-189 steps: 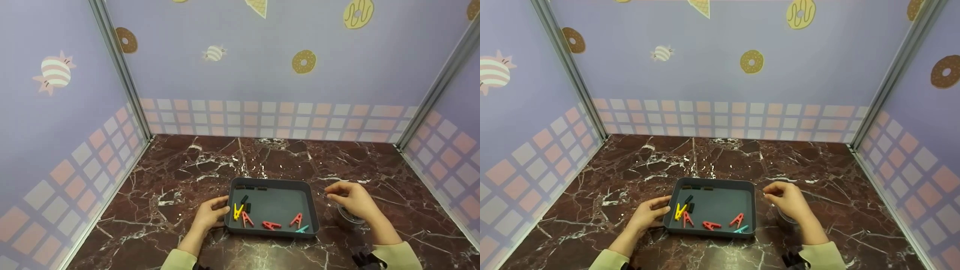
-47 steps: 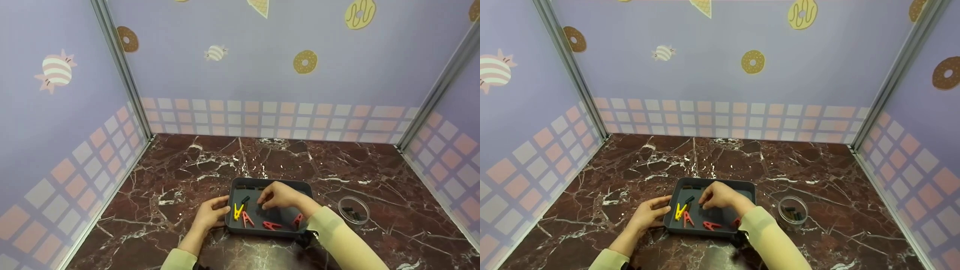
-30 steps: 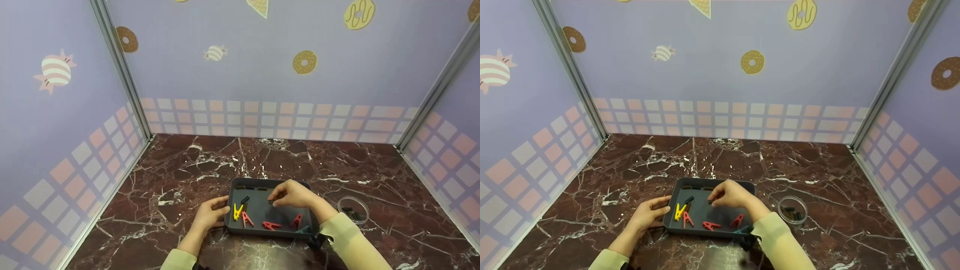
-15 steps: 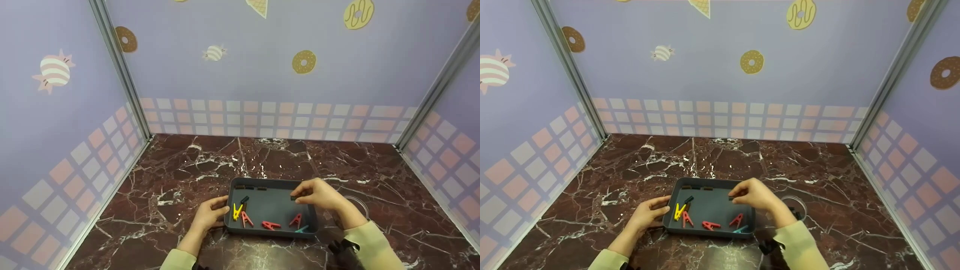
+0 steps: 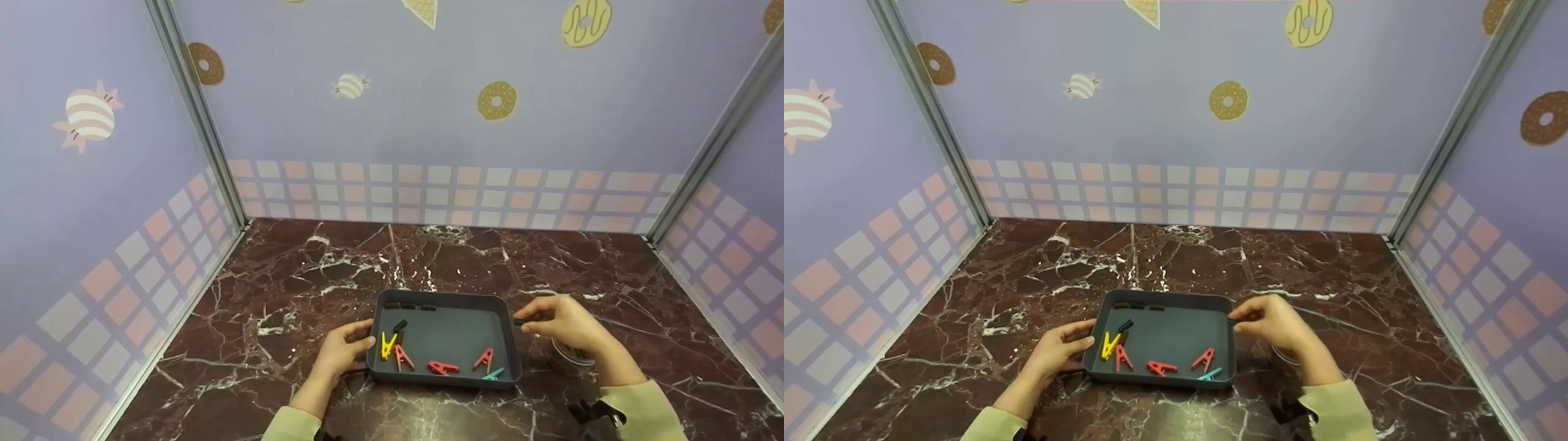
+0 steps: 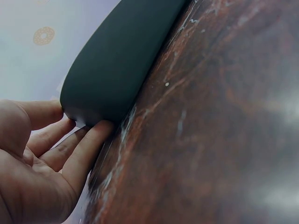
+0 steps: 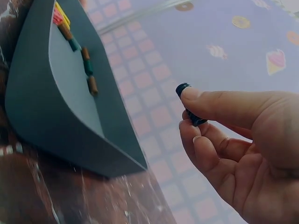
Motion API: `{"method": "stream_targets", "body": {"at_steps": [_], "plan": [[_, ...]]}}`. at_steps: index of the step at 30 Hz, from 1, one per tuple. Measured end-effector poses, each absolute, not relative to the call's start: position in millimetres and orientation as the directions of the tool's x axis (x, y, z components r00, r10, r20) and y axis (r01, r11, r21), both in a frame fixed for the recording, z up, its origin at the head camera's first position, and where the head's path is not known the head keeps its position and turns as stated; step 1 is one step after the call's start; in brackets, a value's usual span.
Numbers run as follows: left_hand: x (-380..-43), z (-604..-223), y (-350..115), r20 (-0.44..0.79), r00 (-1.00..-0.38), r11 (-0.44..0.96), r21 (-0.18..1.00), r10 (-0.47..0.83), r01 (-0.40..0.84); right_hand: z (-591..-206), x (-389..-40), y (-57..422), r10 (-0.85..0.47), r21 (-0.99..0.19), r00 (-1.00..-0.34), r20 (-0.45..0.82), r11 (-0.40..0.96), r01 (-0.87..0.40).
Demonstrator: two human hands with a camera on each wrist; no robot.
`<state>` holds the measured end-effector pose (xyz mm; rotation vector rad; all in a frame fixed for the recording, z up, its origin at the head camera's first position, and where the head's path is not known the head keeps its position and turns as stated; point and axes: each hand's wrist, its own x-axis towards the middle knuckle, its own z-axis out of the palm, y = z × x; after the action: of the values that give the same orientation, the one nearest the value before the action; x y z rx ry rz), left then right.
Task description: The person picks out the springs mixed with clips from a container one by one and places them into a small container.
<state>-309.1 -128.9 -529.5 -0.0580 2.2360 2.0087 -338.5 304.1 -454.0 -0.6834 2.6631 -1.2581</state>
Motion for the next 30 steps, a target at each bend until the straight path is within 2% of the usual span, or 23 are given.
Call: {"method": "stream_targets", "body": {"at_steps": [11,18,30], "plan": [[-308.9,-530.9,-128.7,-0.119,-0.991,0.122,0.986,0.055,-0.112,-456.6,-322.9,346.1,-0.317,-0.792,-0.948,0.032,0.57,-0.218],[-309.1,-529.1,-128.8,-0.115,-0.992,0.157,0.982,0.045,-0.107,-460.6,-318.0,366.1,-0.292,-0.769,-0.956,0.038,0.602,-0.215],[-308.7,-528.8,-129.0,-0.12,-0.991,0.136,0.984,0.052,-0.112,-472.0,-315.7,376.4,-0.254,-0.691,-0.967,0.008,0.697,-0.188]]}}
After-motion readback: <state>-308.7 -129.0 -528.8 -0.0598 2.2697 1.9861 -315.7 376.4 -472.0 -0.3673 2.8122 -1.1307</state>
